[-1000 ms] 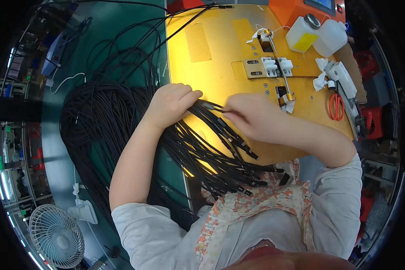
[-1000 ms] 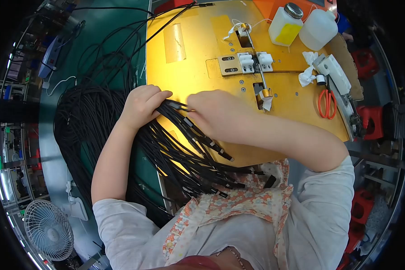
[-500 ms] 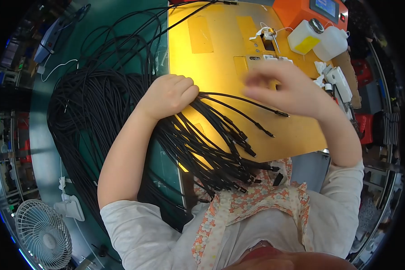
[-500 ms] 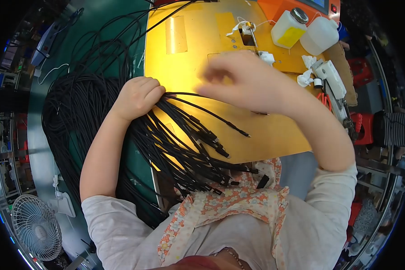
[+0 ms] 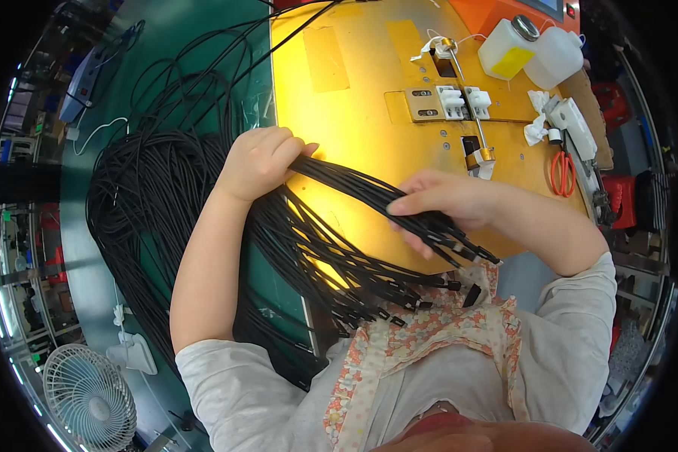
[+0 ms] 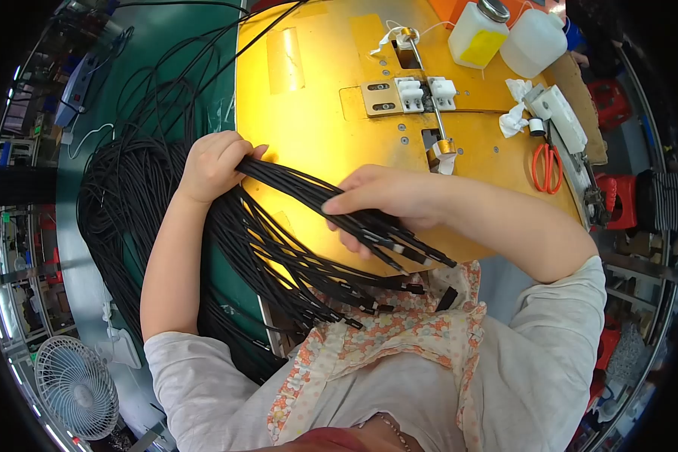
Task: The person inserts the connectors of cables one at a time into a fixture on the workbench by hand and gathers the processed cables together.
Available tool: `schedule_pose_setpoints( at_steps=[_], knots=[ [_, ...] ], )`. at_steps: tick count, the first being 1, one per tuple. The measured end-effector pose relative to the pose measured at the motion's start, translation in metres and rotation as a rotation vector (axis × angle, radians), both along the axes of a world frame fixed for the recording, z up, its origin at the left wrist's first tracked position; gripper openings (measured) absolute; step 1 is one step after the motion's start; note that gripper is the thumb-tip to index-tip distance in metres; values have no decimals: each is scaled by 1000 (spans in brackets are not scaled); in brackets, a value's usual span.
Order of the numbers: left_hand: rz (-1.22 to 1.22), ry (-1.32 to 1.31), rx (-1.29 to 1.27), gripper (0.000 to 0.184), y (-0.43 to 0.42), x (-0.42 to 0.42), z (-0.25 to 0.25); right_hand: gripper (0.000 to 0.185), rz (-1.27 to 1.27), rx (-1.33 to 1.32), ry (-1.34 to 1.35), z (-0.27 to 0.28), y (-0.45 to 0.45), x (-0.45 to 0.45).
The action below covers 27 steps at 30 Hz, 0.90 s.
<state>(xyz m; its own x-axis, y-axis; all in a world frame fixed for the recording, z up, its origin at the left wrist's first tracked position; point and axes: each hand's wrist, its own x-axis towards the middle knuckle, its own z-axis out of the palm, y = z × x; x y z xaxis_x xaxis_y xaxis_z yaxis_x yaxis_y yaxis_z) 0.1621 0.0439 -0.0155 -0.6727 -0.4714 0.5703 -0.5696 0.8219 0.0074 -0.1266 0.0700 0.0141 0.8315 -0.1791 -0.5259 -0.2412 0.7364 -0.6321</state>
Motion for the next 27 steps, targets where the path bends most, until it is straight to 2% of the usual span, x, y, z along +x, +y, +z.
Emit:
schedule_pose_setpoints(
  at_steps=[3, 4, 7, 9, 12, 15, 16, 20, 23, 24, 27],
  knots=[
    [21, -14, 10, 25, 2, 1, 2, 28, 50, 93, -16, 15, 10, -28],
    [35, -20, 10, 26, 3, 1, 3, 29, 95, 21, 104, 31, 12, -34],
    [43, -50, 16, 24, 0, 0, 2, 30, 12, 30, 90, 29, 17, -54],
    [69, -79, 32, 21, 1, -7, 2, 32, -83, -90, 59, 30, 18, -61],
    [35, -101, 176, 21, 12, -52, 15, 37, -190, -238, -52, 30, 3, -77],
    [-5, -72, 210, 38, 26, -124, 51, 40, -293, -232, -60, 57, -10, -83],
    [8, -42, 213, 40, 25, -140, 60, 39, -419, -256, -80, 42, -21, -90],
    [-46, 71, 261, 46, -4, -152, 60, 22, -451, -720, -84, 37, -57, -109],
    [-130, 106, 153, 47, -22, -153, 32, 29, -512, -996, -140, 15, -56, -104],
    [-144, 98, 130, 46, -26, -155, 25, 31, -412, -1365, -91, 10, -58, -105],
    [-127, 10, 104, 43, -28, -156, 17, 23, -428, -1556, -158, 4, -54, -102]
  ],
)
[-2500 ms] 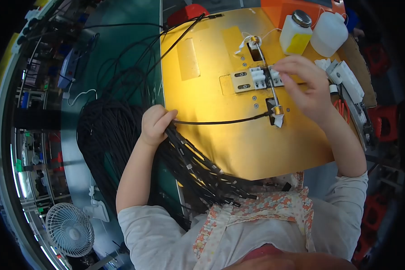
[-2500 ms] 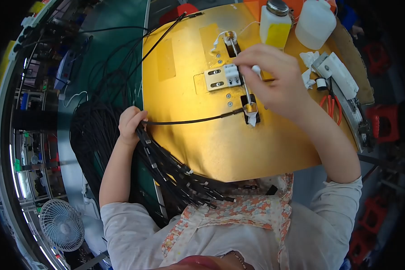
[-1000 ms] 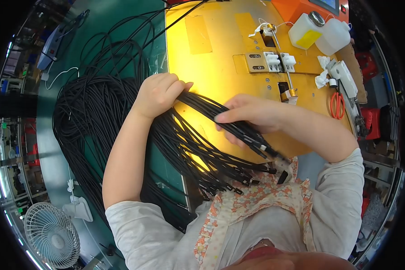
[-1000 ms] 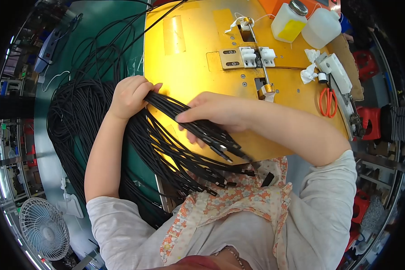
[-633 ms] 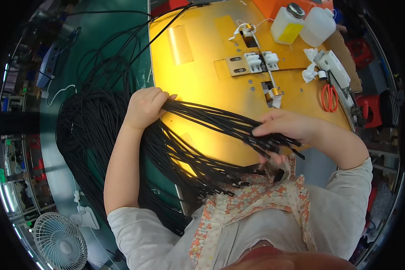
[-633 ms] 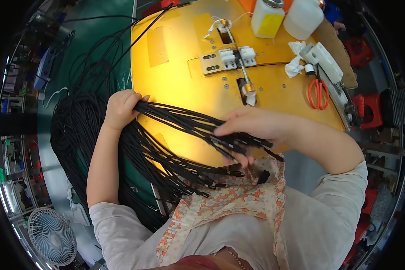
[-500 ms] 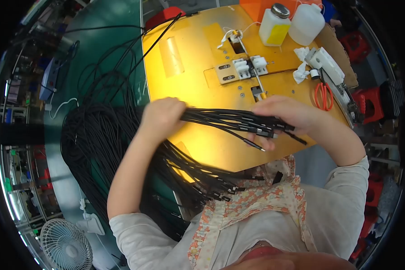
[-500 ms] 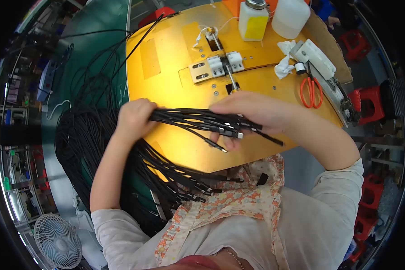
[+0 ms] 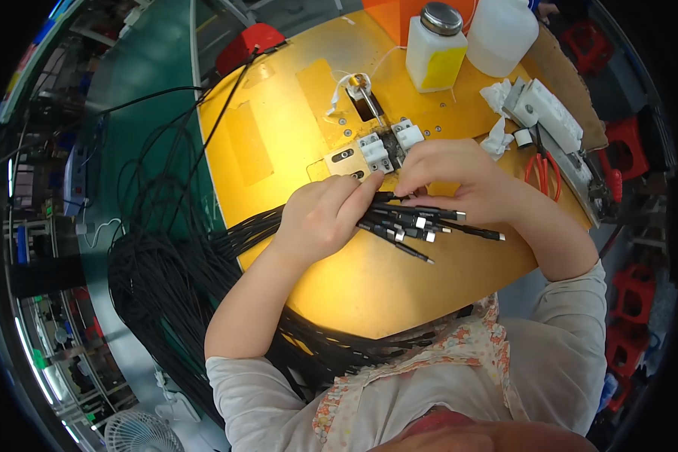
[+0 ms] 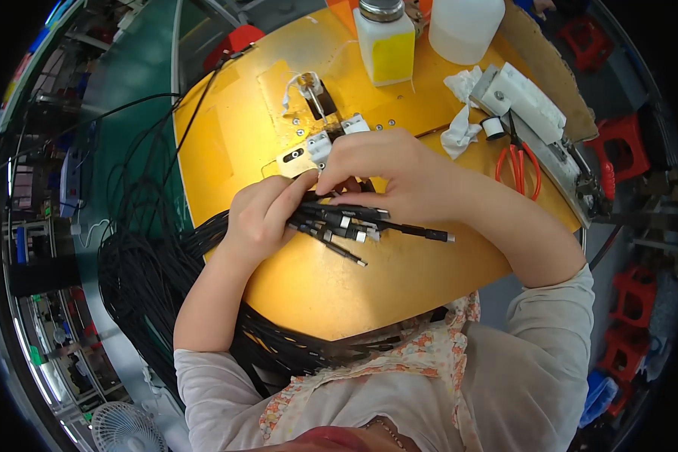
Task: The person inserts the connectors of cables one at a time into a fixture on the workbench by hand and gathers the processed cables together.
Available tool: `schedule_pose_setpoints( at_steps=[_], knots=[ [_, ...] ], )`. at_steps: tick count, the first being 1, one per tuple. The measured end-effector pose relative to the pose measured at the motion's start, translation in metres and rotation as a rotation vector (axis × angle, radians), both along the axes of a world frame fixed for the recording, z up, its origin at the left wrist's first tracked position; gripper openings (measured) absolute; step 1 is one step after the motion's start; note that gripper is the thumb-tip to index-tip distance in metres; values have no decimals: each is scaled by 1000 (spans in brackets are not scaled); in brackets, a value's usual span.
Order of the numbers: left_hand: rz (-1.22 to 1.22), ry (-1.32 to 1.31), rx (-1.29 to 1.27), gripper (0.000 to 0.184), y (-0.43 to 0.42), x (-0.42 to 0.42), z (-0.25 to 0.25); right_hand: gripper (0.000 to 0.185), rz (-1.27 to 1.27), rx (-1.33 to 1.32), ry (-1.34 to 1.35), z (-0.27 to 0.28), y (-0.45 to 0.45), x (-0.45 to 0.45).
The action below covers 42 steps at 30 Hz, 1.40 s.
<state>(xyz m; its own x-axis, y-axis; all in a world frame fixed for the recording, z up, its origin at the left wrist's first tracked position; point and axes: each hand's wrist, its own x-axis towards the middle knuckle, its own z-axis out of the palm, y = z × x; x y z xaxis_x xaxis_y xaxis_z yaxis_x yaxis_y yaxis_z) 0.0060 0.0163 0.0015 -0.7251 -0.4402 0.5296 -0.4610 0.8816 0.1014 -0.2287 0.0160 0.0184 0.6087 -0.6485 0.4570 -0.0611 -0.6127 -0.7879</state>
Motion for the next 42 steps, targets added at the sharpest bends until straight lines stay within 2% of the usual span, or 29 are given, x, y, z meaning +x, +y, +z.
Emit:
schedule_pose_setpoints(
  at_steps=[3, 5, 10, 17, 20, 21, 27, 30, 33, 39, 42],
  knots=[
    [-17, 34, -42, 36, -1, -1, 2, 18, -62, -147, 11, -5, 0, 0],
    [-39, 92, -46, 31, -4, -2, -2, 16, -82, -145, 14, -9, -1, -1],
    [-68, 89, 28, 30, 0, 0, 3, 15, -94, -324, 64, -12, -1, 0],
    [-9, 35, 77, 32, 1, 1, 8, 12, -128, -213, 29, -13, -1, 2],
    [78, 137, -1, 39, -6, -7, -4, 12, -241, -144, 113, -10, -12, -7],
    [93, 84, 8, 40, -5, -5, -4, 10, -256, -138, 145, -12, -14, -9],
    [152, 7, 21, 37, -7, -8, -3, 7, -339, -262, 185, -21, -27, -8],
    [215, -33, 135, 52, -2, -10, 2, 7, -318, -181, 209, -24, -33, -9],
    [229, -48, 155, 53, -5, -10, -3, 7, -328, -253, 245, -30, -38, -9],
    [244, -57, 196, 51, -8, -9, -4, 9, -336, 79, 216, -32, -33, -6],
    [242, -63, 178, 49, -10, -9, -7, 9, -341, 61, 248, -31, -31, -7]
  ],
)
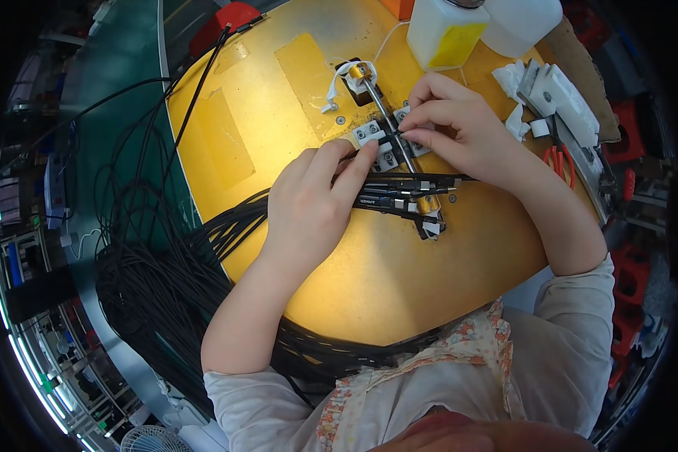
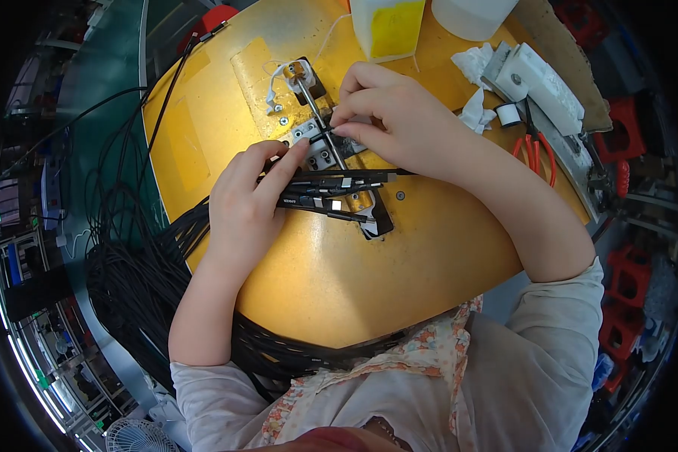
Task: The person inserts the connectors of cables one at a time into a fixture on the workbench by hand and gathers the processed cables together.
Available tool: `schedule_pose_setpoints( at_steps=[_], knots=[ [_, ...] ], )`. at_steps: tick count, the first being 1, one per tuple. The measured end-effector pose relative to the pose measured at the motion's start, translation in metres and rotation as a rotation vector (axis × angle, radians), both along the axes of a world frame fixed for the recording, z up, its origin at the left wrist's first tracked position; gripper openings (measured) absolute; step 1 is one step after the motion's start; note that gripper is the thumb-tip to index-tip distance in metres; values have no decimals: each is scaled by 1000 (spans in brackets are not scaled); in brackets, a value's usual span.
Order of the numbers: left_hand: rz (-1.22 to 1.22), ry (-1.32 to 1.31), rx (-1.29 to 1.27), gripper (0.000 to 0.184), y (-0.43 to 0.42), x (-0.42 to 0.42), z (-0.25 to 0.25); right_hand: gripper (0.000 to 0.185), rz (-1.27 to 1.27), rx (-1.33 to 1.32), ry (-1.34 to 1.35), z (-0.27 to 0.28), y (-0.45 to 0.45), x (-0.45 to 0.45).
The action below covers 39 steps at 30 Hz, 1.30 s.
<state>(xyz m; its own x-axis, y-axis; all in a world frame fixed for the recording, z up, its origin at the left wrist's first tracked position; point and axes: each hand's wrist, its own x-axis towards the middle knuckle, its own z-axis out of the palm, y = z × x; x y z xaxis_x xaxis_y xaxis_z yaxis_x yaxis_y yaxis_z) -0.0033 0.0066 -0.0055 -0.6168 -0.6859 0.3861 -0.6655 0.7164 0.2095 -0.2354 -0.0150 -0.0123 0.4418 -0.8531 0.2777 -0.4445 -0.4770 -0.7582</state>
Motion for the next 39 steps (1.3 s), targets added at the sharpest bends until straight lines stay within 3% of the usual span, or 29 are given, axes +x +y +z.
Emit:
schedule_pose_setpoints(
  at_steps=[6, 12, 15, 18, 21, 27, 30, 33, 36, 37, 39],
  knots=[
    [2, -23, 8, 49, 0, -1, 1, 11, 4, -4, 89, 16, 9, -8],
    [1, -41, 13, 52, 0, 0, 1, 20, 212, 322, 477, 45, 19, -30],
    [9, -49, 22, 54, 0, -1, 3, 24, 371, 445, 272, 45, 22, -38],
    [5, -42, 15, 55, 0, -2, 3, 24, 292, 267, 395, 39, 24, -34],
    [16, -53, 7, 55, 0, -1, 2, 22, 287, 385, 409, 41, 18, -37],
    [-42, -9, -54, 44, -4, -1, 1, 22, 311, 358, 116, 45, 14, -34],
    [2, -2, -2, 51, -2, -1, 1, 21, 328, 271, 30, 39, 13, -35],
    [-60, 34, -161, 43, -9, 0, 2, 22, 255, 49, 209, 43, 19, -36],
    [-69, 147, -81, 49, -3, 8, 22, 31, 243, 557, 236, 61, 18, -35],
    [-127, 172, 44, 55, 0, 13, 28, 34, 283, 402, 166, 60, 19, -37],
    [-154, 193, 320, 47, 4, 16, 34, 40, 363, 97, 28, 59, 20, -44]
  ],
)
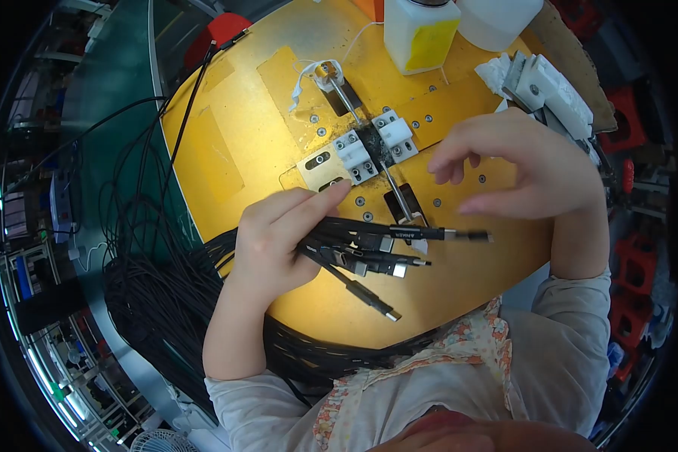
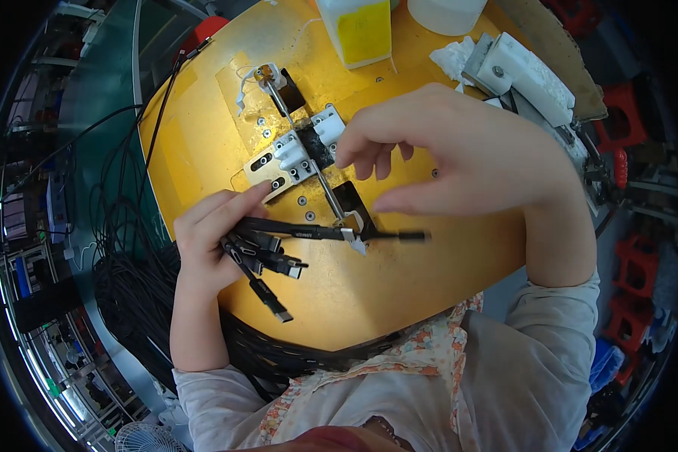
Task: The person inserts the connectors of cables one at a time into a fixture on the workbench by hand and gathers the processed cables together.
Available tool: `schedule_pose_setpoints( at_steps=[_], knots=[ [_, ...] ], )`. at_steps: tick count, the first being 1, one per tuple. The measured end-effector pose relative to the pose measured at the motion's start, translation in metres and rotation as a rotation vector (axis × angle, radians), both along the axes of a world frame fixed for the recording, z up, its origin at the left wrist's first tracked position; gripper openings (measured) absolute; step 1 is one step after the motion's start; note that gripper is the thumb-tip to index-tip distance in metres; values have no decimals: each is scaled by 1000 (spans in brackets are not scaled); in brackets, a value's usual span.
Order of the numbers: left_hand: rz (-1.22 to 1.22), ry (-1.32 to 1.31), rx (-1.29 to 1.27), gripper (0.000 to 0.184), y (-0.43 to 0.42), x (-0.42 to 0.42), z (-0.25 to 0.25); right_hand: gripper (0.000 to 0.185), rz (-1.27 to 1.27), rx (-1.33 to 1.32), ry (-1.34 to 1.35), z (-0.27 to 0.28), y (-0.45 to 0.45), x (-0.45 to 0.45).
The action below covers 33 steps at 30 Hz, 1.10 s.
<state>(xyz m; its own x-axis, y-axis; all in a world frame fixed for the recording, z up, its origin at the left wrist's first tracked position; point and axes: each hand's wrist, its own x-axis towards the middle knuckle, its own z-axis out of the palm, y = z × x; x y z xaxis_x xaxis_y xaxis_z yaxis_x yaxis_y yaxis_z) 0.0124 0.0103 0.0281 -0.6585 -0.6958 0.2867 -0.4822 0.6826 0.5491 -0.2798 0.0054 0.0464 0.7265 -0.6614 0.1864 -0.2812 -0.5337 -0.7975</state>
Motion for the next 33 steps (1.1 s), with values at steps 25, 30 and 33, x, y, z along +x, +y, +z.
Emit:
schedule_pose_setpoints(
  at_steps=[25, 30, 33],
  knots=[
    [-27, -38, -528, 33, -6, -1, -16, 15, -219, -376, -272, -37, 5, 49],
    [-68, 33, -461, 32, -1, -7, -22, 10, -184, -295, -276, -46, 8, 56],
    [-91, 110, -478, 30, -1, -4, -22, 11, -149, -135, -348, -43, 9, 61]
  ],
)
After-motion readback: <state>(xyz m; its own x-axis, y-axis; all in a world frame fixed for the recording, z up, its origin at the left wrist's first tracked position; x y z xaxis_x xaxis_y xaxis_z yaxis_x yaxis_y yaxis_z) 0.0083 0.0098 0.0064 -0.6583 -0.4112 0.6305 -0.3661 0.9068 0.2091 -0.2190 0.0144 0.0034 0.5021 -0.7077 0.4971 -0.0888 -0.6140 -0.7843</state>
